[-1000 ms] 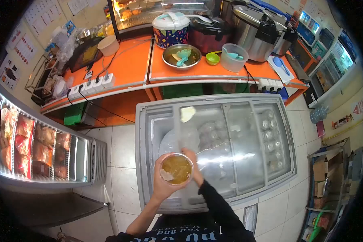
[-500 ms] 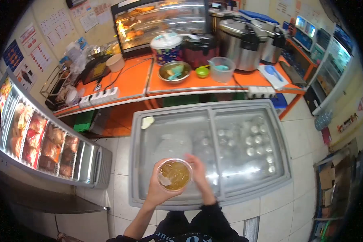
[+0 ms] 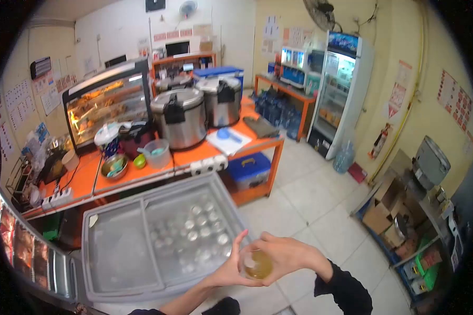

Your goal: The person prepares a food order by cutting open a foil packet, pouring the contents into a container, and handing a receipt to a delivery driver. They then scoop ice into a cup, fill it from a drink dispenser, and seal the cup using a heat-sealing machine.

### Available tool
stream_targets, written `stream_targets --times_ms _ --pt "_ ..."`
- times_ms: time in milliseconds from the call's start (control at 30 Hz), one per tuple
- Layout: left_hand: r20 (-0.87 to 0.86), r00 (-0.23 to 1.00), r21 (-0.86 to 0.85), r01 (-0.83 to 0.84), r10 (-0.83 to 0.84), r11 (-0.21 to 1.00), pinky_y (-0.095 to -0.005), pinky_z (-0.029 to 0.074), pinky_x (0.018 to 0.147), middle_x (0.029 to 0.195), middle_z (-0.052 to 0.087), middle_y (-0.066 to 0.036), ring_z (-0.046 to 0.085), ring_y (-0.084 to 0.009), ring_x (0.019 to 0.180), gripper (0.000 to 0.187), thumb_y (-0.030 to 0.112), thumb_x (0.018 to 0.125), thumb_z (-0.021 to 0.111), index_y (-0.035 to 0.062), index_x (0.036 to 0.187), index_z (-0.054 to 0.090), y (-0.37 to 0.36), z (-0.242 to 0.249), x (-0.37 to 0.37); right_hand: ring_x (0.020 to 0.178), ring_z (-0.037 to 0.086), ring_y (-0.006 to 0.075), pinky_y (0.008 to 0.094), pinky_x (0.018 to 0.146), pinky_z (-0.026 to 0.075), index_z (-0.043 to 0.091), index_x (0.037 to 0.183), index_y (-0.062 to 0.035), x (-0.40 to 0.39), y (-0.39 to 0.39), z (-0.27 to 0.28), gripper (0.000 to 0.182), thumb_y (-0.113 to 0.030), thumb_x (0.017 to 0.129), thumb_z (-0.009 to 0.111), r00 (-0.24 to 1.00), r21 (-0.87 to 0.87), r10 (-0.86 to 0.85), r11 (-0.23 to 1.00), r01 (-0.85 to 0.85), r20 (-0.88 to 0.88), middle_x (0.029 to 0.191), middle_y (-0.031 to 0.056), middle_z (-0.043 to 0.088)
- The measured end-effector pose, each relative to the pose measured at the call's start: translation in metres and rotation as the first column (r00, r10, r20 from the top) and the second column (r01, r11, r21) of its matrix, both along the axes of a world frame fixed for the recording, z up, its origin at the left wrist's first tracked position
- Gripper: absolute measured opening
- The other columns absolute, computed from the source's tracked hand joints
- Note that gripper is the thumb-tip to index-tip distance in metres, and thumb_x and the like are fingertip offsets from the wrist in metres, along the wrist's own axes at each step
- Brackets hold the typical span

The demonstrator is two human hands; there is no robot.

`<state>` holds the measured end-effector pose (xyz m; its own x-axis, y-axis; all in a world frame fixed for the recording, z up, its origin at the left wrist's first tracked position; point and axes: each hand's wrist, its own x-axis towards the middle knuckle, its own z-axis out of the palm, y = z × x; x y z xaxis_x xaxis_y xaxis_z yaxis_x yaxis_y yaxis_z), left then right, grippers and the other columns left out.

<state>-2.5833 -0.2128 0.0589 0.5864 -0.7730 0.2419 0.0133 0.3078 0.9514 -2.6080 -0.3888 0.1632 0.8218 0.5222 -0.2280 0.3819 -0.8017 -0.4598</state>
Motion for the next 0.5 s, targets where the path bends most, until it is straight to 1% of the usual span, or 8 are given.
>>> stream_targets --times_ms 67,100,133,233,300,333,400,500 --pt "0.208 0.950 0.037 -0.244 0.231 0.969 -0.0413 0.032 0.102 0.129 0.036 -0.021 0.036 -0.0287 0.124 0.111 0.014 0.063 0.081 0.0125 0.139 0.000 -0.047 0.002 0.022 0.085 0.057 0.0269 0.0348 0.072 0.047 0.051 0.118 -0.0095 0.020 -0.080 -0.012 0.078 -0.044 0.055 0.079 0.995 0.058 -0.004 0.998 -0.001 0.097 0.101 0.0113 0.051" --pt "0.300 0.891 0.033 -0.366 0.340 0.930 -0.0411 0.032 0.101 0.128 0.037 -0.021 0.038 -0.0292 0.123 0.106 0.014 0.065 0.080 0.0115 0.139 0.005 -0.072 0.001 0.032 0.084 0.057 0.0266 0.0344 0.072 0.047 0.053 0.116 -0.0086 0.034 -0.115 -0.008 0.077 -0.045 0.054 0.079 0.992 0.054 -0.069 0.997 0.063 0.105 0.099 0.0114 0.051" --pt "0.298 0.837 0.003 -0.481 0.458 0.877 -0.0388 0.035 0.099 0.127 0.039 -0.019 0.042 -0.0280 0.119 0.083 0.020 0.070 0.077 0.0072 0.132 0.025 -0.103 0.000 0.036 0.083 0.057 0.0262 0.0339 0.073 0.047 0.054 0.113 -0.0076 0.051 -0.149 0.001 0.075 -0.045 0.053 0.079 0.985 0.052 -0.132 0.991 0.127 0.113 0.097 0.0116 0.052" --pt "0.443 0.875 0.022 -0.228 0.195 0.973 -0.0348 0.035 0.098 0.126 0.041 -0.015 0.044 -0.0228 0.117 0.067 0.021 0.073 0.074 0.0040 0.126 0.036 -0.219 -0.012 0.051 0.087 0.057 0.0270 0.0342 0.078 0.046 0.058 0.108 -0.0041 0.116 -0.257 0.012 0.077 -0.049 0.050 0.078 0.938 0.009 -0.290 0.956 0.294 0.192 0.093 0.0143 0.057" --pt "0.687 0.664 -0.258 -0.155 0.294 0.954 -0.0366 0.041 0.085 0.112 0.050 -0.012 0.050 -0.0264 0.103 0.040 0.018 0.076 0.066 0.0057 0.110 0.047 -0.315 0.007 0.058 0.089 0.058 0.0275 0.0345 0.080 0.046 0.059 0.107 -0.0020 0.178 -0.327 0.023 0.079 -0.052 0.048 0.077 0.885 -0.014 -0.373 0.920 0.392 0.280 0.093 0.0160 0.060" --pt "0.745 0.385 -0.546 -0.118 0.545 0.829 -0.0399 0.047 0.071 0.098 0.056 -0.012 0.056 -0.0330 0.087 0.016 0.018 0.079 0.059 0.0087 0.092 0.058 -0.362 0.020 0.063 0.088 0.059 0.0274 0.0344 0.079 0.047 0.059 0.107 -0.0012 0.209 -0.362 0.026 0.081 -0.053 0.048 0.077 0.856 -0.027 -0.410 0.898 0.440 0.314 0.093 0.0165 0.061" --pt "0.553 0.743 -0.337 -0.213 0.377 0.917 -0.0380 0.046 0.069 0.091 0.059 -0.009 0.056 -0.0281 0.085 0.015 0.023 0.078 0.062 0.0080 0.080 0.060 -0.426 0.056 0.064 0.087 0.061 0.0269 0.0338 0.078 0.048 0.058 0.108 -0.0002 0.262 -0.443 0.032 0.083 -0.053 0.046 0.077 0.802 -0.085 -0.481 0.838 0.539 0.355 0.093 0.0171 0.063" --pt "0.453 0.808 -0.330 -0.241 0.377 0.913 -0.0383 0.045 0.069 0.089 0.059 -0.009 0.055 -0.0282 0.084 0.015 0.023 0.079 0.063 0.0083 0.081 0.060 -0.511 0.071 0.114 0.086 0.062 0.0257 0.0340 0.076 0.049 0.057 0.109 0.0004 0.339 -0.566 0.024 0.086 -0.051 0.044 0.079 0.700 -0.059 -0.607 0.738 0.672 0.376 0.094 0.0166 0.064"
